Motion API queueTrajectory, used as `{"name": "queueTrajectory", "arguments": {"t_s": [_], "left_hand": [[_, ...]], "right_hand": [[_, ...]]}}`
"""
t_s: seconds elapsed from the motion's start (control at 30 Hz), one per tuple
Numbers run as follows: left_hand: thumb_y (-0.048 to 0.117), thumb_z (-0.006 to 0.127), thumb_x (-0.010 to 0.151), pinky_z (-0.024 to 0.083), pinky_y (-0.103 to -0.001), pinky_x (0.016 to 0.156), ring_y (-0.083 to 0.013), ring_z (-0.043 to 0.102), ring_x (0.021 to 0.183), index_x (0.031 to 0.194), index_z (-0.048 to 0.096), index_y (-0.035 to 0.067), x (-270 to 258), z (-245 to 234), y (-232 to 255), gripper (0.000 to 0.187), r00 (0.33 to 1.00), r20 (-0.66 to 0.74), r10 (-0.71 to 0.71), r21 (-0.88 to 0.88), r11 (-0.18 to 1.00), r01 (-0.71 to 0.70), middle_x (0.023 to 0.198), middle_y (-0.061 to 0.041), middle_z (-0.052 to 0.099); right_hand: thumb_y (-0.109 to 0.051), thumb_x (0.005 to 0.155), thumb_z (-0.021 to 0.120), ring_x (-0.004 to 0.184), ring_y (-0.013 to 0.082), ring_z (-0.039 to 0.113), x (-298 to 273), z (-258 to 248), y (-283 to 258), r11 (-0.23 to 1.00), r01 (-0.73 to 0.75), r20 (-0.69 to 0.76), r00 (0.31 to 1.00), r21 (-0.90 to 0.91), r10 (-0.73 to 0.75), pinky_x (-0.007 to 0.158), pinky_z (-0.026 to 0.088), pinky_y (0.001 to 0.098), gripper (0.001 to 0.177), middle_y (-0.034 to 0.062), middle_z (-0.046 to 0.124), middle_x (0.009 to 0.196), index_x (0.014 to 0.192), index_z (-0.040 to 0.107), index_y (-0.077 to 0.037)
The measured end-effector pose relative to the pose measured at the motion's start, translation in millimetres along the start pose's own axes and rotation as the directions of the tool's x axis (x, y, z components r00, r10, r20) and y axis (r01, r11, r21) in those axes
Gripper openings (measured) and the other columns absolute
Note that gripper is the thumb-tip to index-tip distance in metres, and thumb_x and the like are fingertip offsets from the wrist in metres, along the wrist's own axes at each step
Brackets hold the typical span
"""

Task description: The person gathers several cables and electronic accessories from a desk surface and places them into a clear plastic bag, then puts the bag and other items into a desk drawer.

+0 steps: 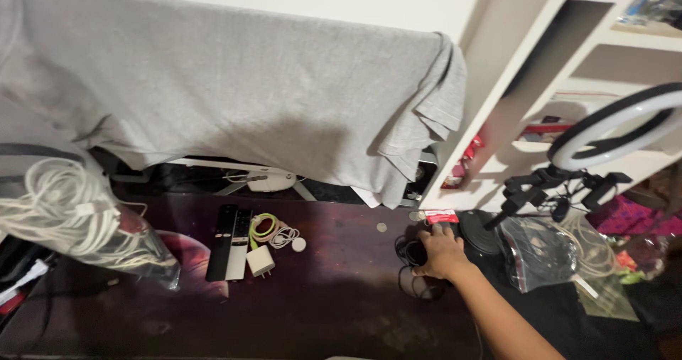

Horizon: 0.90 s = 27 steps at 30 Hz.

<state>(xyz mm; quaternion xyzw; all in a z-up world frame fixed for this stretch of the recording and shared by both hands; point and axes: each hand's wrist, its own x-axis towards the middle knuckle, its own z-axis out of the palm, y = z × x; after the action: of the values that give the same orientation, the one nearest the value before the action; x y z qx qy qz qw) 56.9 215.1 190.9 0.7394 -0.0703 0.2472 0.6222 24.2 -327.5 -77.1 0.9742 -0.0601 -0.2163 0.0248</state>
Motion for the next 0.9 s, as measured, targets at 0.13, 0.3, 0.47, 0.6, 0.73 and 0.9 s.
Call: {"name": "queueTrajectory", "arguments": {"t_s": [0.13,0.3,0.47,0.6,0.73,0.9], "left_hand": [[0.008,0.065,0.085,0.057,-0.031,0.076,-0.0141,0.072,0.085,0.147,0.060,0.010,-8.5,-6.3,0.2,0.062,0.999,0.039,0.016,0.015,1.000,-0.016,0.107,-0.003,0.076],[0.008,0.064,0.085,0.057,-0.030,0.075,-0.0129,0.073,0.085,0.146,0.059,0.009,-6.4,-20.3,17.6,0.062,0.981,0.195,-0.021,0.051,0.999,0.012,0.108,-0.001,0.076],[0.000,0.069,0.086,0.049,-0.032,0.058,-0.0149,0.057,0.067,0.143,0.070,0.009,-43.7,81.3,-17.0,0.057,0.878,0.457,-0.140,0.379,0.924,-0.050,0.084,-0.012,0.064],[0.007,0.067,0.085,0.050,-0.032,0.052,-0.0155,0.059,0.059,0.149,0.051,0.016,-72.6,160.0,-48.7,0.067,0.761,0.512,-0.397,0.395,0.896,0.202,0.082,-0.008,0.072],[0.009,0.070,0.088,0.056,-0.028,0.062,-0.0101,0.064,0.072,0.142,0.054,0.006,-101.9,204.6,-85.8,0.056,0.942,0.335,0.000,0.156,0.986,-0.056,0.106,-0.015,0.064],[0.021,0.074,0.094,0.055,-0.038,0.071,-0.0209,0.062,0.073,0.095,0.060,0.006,-190.3,251.8,-126.6,0.020,0.991,0.051,0.127,0.176,0.975,-0.135,0.101,-0.011,0.060]], "right_hand": [[-0.037,0.073,0.088,0.137,0.0326,0.046,3.4,9.7,-5.7,0.992,0.123,-0.150,0.981,-0.024,-0.125,0.110,0.041,0.0545,0.066,0.0077,0.058,0.136,0.131,0.061,-0.020],[-0.015,0.068,0.078,0.103,0.0352,0.070,17.2,18.0,-23.0,0.863,0.414,-0.383,0.876,0.290,-0.292,0.090,0.055,0.0415,0.057,0.0180,0.073,0.106,0.123,0.066,-0.008],[-0.022,0.074,0.079,0.096,0.0301,0.075,42.6,5.8,-54.6,0.713,0.385,-0.277,0.922,0.585,-0.271,0.087,0.056,0.0382,0.051,0.0174,0.077,0.100,0.120,0.066,-0.005],[-0.025,0.074,0.084,0.101,0.0264,0.073,68.9,14.2,-76.3,0.744,0.315,-0.260,0.946,0.589,-0.194,0.090,0.055,0.0352,0.055,0.0153,0.075,0.107,0.123,0.065,-0.007],[-0.028,0.068,0.090,0.100,0.0235,0.072,75.6,16.8,-78.8,0.740,0.273,-0.229,0.960,0.615,-0.164,0.091,0.054,0.0339,0.058,0.0116,0.076,0.105,0.118,0.068,-0.009],[-0.020,0.072,0.088,0.100,0.0184,0.070,59.6,20.8,-72.3,0.447,0.231,-0.168,0.970,0.865,-0.176,0.090,0.055,0.0320,0.057,0.0073,0.076,0.106,0.123,0.065,-0.009]]}}
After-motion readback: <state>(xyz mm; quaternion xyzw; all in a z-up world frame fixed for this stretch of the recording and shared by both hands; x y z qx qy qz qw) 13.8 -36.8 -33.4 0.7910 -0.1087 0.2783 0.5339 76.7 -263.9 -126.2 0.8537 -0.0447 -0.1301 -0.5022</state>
